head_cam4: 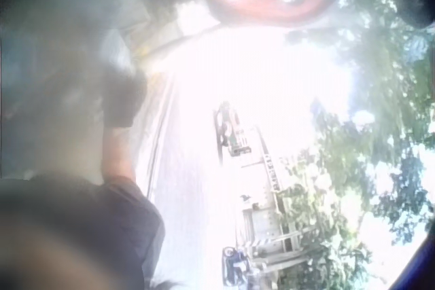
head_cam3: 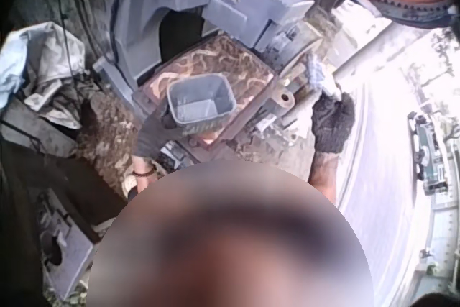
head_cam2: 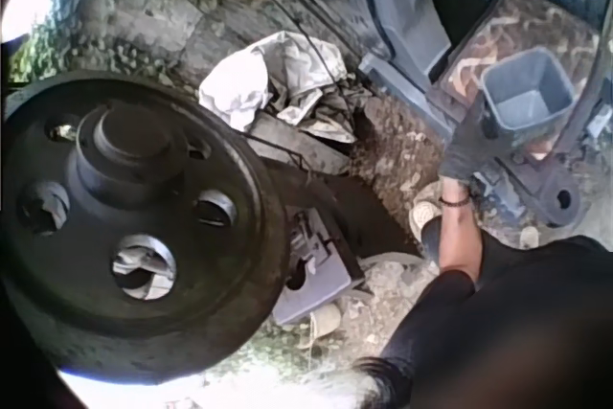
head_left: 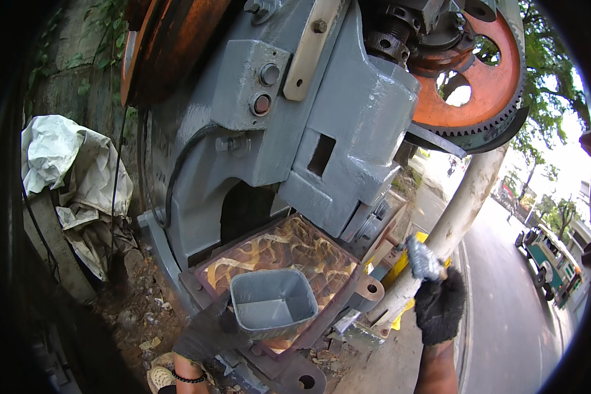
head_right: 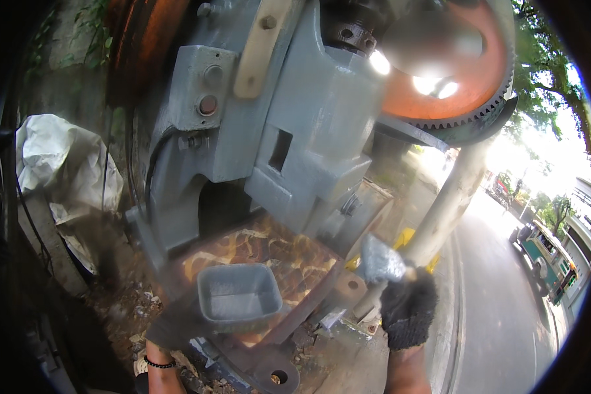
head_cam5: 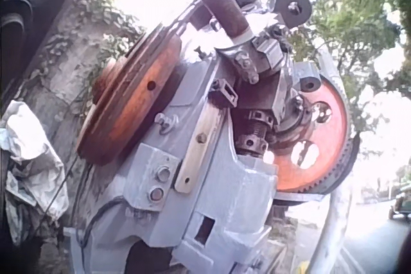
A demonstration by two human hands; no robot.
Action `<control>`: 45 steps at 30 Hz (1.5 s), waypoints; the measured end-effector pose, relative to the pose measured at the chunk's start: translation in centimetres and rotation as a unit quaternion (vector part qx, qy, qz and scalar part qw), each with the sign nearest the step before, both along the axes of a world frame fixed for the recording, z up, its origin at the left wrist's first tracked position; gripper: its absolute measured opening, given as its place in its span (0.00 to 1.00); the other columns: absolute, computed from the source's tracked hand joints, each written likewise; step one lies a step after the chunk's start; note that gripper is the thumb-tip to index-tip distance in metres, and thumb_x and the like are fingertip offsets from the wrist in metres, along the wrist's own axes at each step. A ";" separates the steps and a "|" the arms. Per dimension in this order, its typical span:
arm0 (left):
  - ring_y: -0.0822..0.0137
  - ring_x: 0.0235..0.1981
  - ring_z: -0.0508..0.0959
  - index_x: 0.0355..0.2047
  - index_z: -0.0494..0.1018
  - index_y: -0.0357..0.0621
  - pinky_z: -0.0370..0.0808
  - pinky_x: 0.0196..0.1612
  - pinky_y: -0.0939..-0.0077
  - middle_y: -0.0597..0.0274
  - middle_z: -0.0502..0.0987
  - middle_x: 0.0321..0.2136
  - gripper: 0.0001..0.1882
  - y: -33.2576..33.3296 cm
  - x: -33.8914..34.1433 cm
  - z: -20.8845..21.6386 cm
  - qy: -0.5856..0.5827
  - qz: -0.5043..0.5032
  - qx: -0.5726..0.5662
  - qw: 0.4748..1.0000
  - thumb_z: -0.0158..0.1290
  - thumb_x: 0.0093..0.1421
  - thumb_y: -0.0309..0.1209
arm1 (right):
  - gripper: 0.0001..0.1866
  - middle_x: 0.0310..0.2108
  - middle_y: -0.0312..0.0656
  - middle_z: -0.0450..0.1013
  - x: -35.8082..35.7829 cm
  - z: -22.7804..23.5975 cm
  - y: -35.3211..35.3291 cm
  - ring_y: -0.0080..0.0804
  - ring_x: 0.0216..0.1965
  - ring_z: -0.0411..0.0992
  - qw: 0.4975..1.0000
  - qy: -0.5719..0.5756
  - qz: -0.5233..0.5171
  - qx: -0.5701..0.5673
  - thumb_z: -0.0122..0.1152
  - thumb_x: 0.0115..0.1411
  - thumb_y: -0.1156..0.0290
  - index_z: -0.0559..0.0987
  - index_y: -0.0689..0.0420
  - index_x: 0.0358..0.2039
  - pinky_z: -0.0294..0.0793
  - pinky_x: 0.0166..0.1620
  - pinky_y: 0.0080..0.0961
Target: The person paints a large gray industrial machine with light gray paint using a brush. They repeatedly dip the brush into a small container and apply paint to various surfaces of the machine, including the housing, bolts, and side panels.
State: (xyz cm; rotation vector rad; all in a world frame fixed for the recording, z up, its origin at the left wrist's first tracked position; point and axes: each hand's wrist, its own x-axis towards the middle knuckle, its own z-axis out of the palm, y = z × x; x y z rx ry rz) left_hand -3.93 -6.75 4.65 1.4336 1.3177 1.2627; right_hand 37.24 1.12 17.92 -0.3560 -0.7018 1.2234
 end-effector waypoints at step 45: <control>0.43 0.63 0.74 0.69 0.66 0.40 0.72 0.64 0.55 0.39 0.73 0.62 0.45 -1.5 -5.8 -2.1 0.214 0.194 -0.016 0.957 0.67 0.57 0.51 | 0.22 0.52 0.50 0.77 -21.1 24.3 2.2 0.52 0.53 0.77 0.054 -0.705 -0.373 0.601 0.66 0.56 0.79 0.78 0.55 0.52 0.77 0.55 0.44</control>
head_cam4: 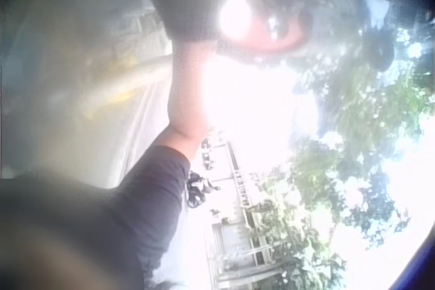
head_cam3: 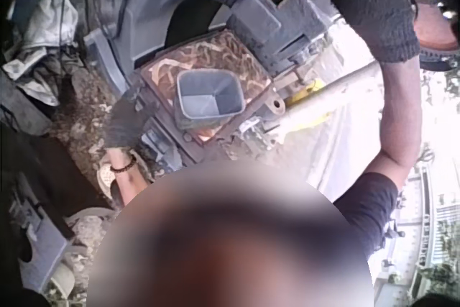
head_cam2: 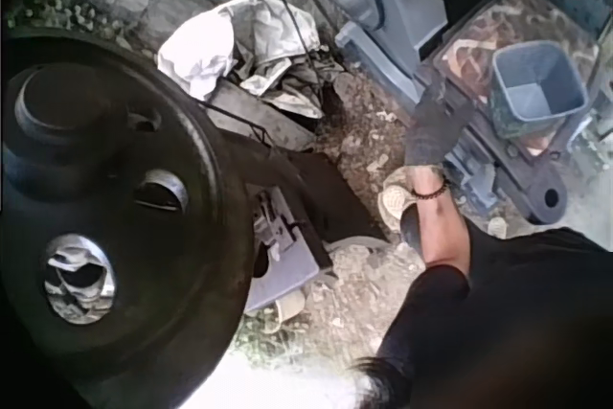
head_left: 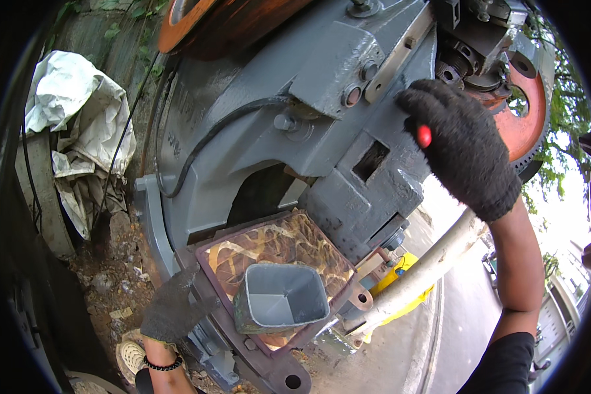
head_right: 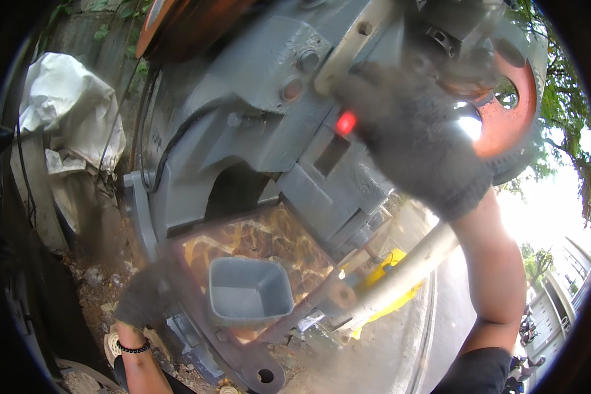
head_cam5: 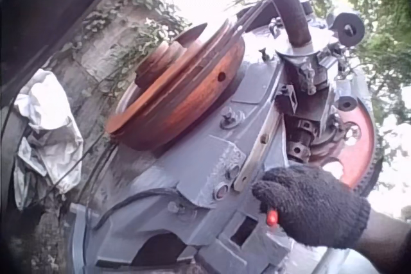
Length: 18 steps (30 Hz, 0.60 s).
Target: The person paints a large gray industrial machine with light gray paint using a brush. They repeatedly dip the brush into a small container and apply paint to various surfaces of the machine, including the housing, bolts, and side panels.
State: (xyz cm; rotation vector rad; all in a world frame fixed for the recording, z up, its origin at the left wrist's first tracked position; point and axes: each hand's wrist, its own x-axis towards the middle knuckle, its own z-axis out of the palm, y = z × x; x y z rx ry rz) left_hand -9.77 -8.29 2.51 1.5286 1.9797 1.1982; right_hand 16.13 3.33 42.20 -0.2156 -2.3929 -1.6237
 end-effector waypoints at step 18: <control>0.42 0.64 0.73 0.69 0.65 0.41 0.71 0.65 0.54 0.41 0.72 0.64 0.45 0.4 0.0 -1.6 0.054 -0.003 0.018 0.998 0.66 0.58 0.51 | 0.16 0.42 0.41 0.78 0.6 -0.5 2.2 0.25 0.34 0.77 0.913 0.261 0.113 -0.293 0.58 0.74 0.64 0.77 0.60 0.55 0.78 0.36 0.25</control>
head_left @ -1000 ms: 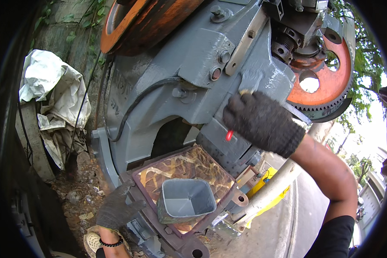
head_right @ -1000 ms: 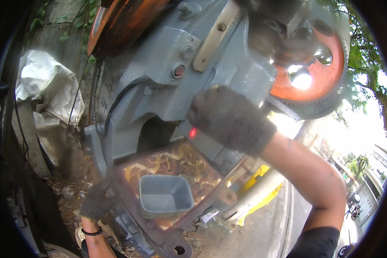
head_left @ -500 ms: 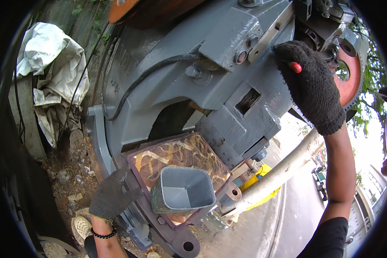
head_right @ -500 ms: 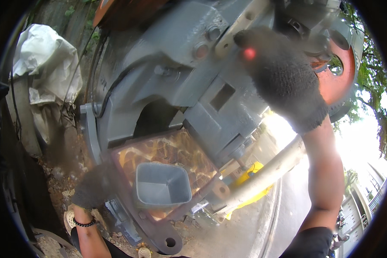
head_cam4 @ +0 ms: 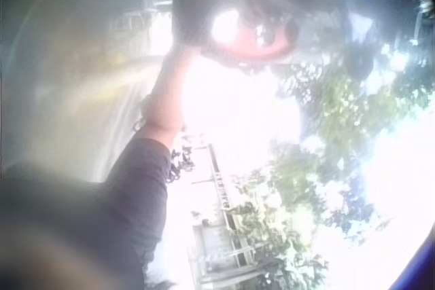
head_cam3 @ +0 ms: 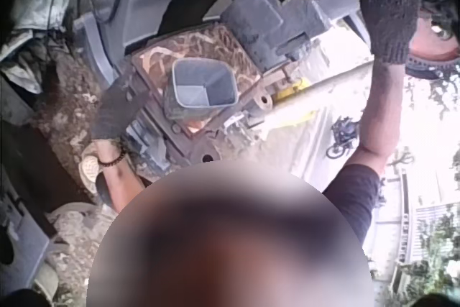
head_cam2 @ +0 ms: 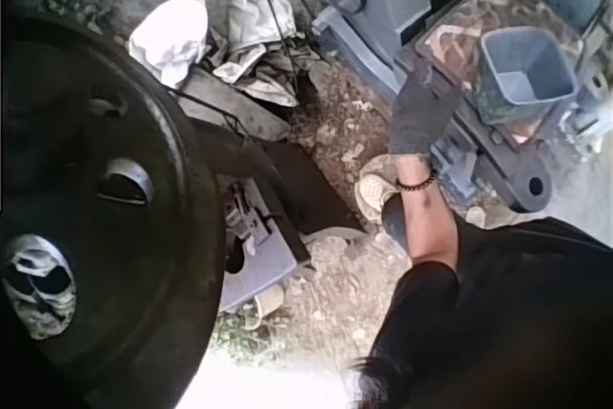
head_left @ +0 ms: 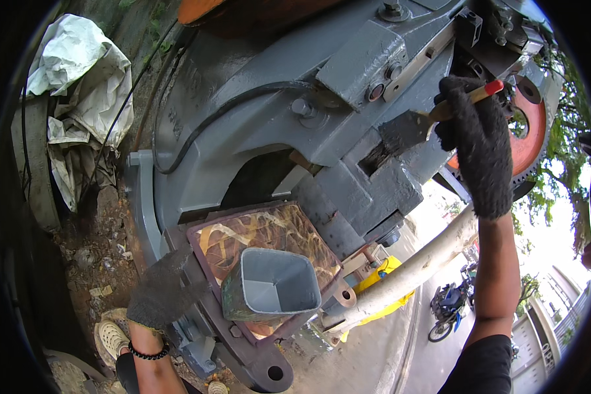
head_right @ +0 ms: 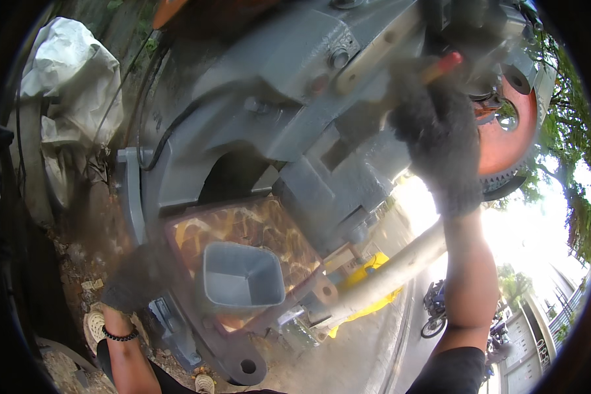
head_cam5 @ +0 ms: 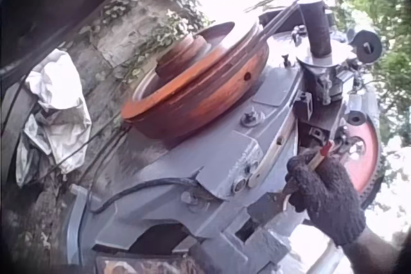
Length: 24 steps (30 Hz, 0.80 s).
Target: The person paints a large gray industrial machine with light gray paint using a brush. They repeatedly dip the brush into a small container and apply paint to various surfaces of the machine, including the housing, bolts, and side panels.
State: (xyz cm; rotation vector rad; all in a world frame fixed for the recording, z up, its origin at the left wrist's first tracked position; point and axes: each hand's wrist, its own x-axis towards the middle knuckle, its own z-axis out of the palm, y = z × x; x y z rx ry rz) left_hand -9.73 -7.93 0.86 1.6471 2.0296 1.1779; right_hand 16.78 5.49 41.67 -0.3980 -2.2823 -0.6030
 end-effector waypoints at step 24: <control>0.43 0.63 0.74 0.68 0.66 0.37 0.72 0.65 0.55 0.38 0.73 0.62 0.44 0.3 -0.1 -1.0 -0.044 -0.011 -0.013 0.999 0.65 0.57 0.50 | 0.22 0.44 0.45 0.74 -3.2 -4.4 0.4 0.43 0.43 0.77 0.860 -0.411 -0.136 0.270 0.62 0.55 0.70 0.76 0.55 0.52 0.77 0.44 0.40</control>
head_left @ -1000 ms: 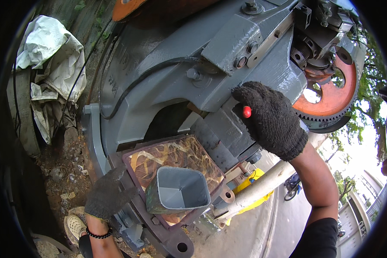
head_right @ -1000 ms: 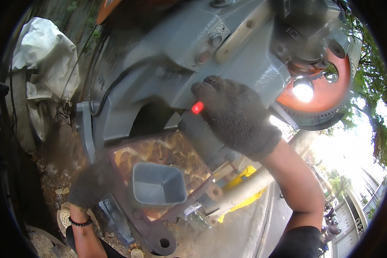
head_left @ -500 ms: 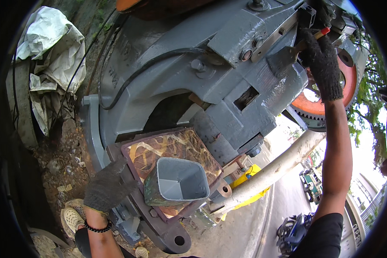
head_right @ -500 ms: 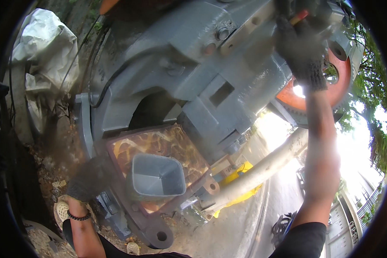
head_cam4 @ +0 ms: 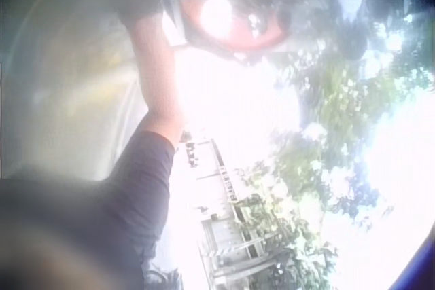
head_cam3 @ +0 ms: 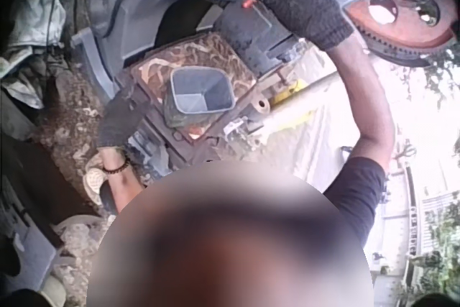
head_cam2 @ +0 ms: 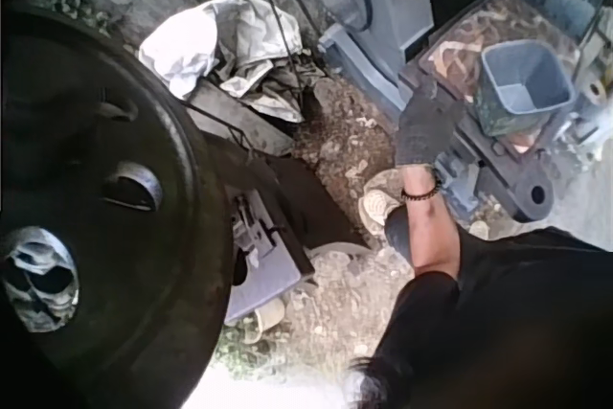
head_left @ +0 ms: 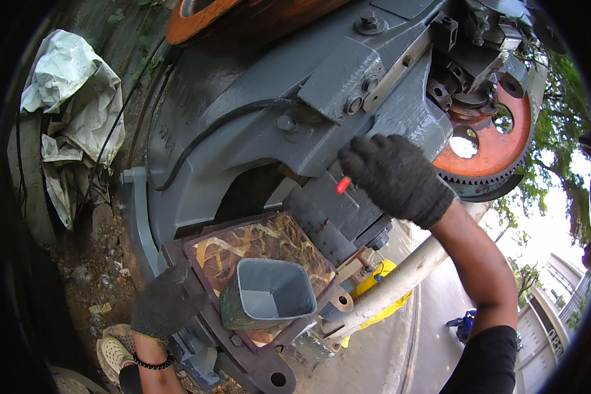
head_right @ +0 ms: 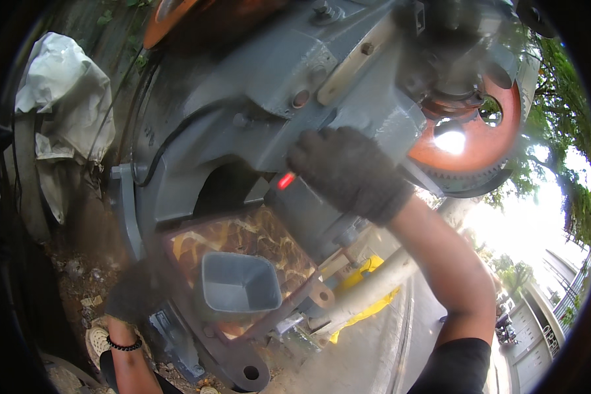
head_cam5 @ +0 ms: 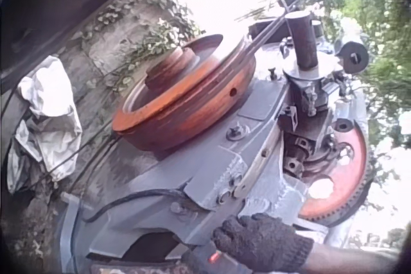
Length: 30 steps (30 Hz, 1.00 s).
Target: The person paints a large gray industrial machine with light gray paint using a brush. They repeatedly dip the brush into a small container and apply paint to various surfaces of the machine, including the housing, bolts, and side panels.
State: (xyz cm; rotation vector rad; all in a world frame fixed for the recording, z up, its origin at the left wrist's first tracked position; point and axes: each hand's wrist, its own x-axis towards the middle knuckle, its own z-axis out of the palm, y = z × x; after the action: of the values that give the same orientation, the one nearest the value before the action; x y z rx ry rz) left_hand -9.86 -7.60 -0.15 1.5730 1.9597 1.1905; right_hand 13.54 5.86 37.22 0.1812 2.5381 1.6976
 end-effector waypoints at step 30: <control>0.45 0.64 0.73 0.66 0.68 0.39 0.70 0.66 0.57 0.39 0.73 0.62 0.42 -0.6 0.6 2.0 -0.001 0.002 -0.016 1.000 0.65 0.58 0.51 | 0.27 0.52 0.50 0.78 5.3 0.1 -4.2 0.49 0.45 0.80 0.977 0.189 0.090 -0.046 0.74 0.52 0.73 0.80 0.52 0.54 0.79 0.47 0.44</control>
State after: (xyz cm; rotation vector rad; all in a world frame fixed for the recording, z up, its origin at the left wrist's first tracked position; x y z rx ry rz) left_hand -9.25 -8.22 1.86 1.5516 1.9725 1.1555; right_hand 18.82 1.68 37.29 0.3049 2.9834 1.7460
